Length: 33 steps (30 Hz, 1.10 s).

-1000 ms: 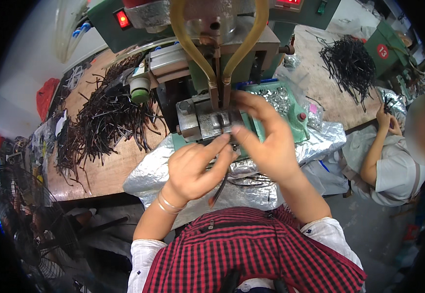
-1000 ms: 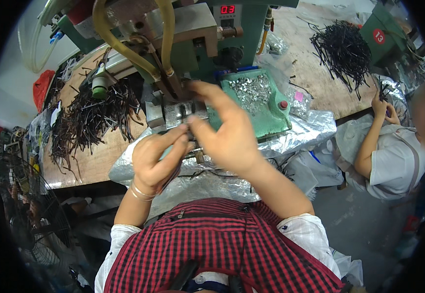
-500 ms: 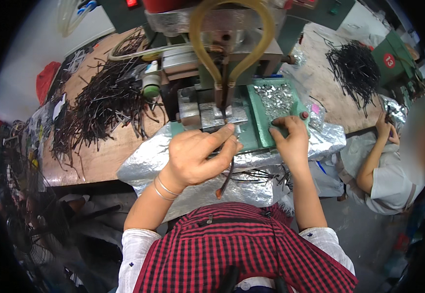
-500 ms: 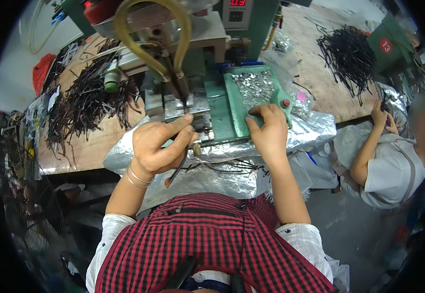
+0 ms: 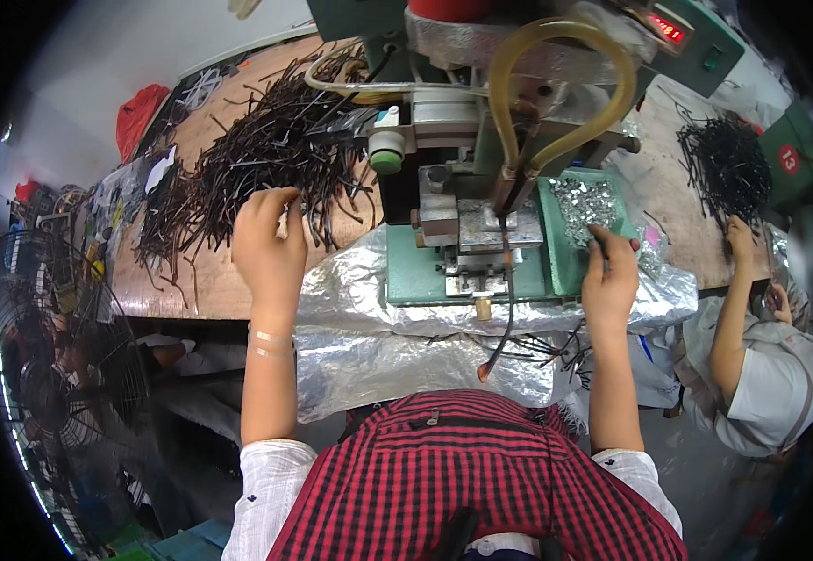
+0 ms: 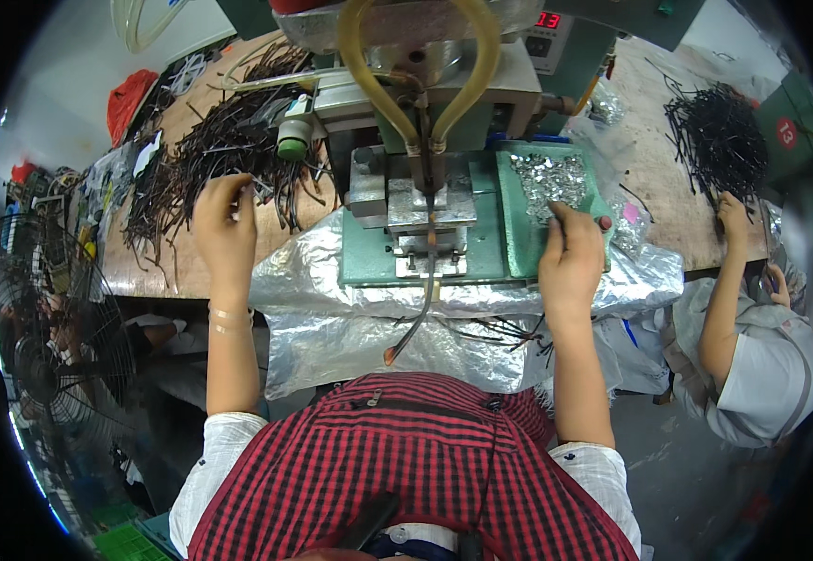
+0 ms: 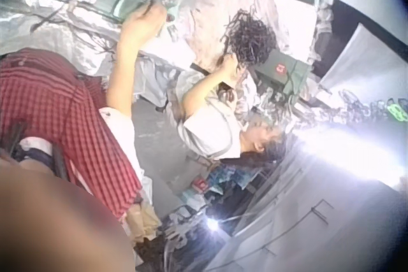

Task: The person repeatedly picks a black wire and a small metal component, inserts them into a press machine, and operates the lever to crimp them together. The finished assemblies are placed on the table. Another worker is visible in the background performing a similar task.

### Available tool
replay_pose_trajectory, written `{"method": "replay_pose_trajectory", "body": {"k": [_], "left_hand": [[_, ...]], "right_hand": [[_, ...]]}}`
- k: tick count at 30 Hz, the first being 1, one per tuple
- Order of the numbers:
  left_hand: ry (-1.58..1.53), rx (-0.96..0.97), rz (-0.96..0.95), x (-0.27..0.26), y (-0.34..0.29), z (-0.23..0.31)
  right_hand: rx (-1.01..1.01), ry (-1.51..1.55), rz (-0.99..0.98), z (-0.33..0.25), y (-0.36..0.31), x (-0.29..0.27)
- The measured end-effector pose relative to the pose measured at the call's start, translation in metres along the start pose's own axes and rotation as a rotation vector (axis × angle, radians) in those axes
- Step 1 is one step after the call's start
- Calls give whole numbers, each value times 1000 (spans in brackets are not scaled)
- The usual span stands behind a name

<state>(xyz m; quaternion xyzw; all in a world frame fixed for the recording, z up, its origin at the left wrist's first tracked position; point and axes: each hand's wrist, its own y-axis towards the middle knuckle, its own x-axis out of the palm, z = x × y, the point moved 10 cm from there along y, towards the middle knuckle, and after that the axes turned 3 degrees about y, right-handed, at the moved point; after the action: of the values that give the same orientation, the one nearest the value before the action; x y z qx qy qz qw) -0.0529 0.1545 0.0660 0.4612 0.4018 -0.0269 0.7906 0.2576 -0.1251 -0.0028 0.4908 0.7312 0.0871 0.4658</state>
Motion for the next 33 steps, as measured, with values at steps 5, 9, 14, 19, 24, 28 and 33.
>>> {"method": "replay_pose_trajectory", "body": {"k": [5, 9, 14, 19, 24, 28, 33], "left_hand": [[483, -111, -337, 115, -23, -55], [397, -179, -221, 103, -26, -74], [-70, -403, -223, 83, -19, -88], [-882, -651, -363, 108, -33, -73], [-1065, -668, -426, 127, -54, -46], [-976, -583, -248, 101, -51, -37], [-870, -508, 123, 19, -11, -3]], "right_hand": [[54, 65, 13, 0, 4, 2], [112, 34, 75, 17, -18, -27], [270, 286, 84, 15, -17, -35], [-6, 552, -23, -81, 38, -7], [76, 751, -15, -89, 38, 32], [205, 975, 9, -88, 28, 44], [228, 1062, -65, -102, 33, 43]]}}
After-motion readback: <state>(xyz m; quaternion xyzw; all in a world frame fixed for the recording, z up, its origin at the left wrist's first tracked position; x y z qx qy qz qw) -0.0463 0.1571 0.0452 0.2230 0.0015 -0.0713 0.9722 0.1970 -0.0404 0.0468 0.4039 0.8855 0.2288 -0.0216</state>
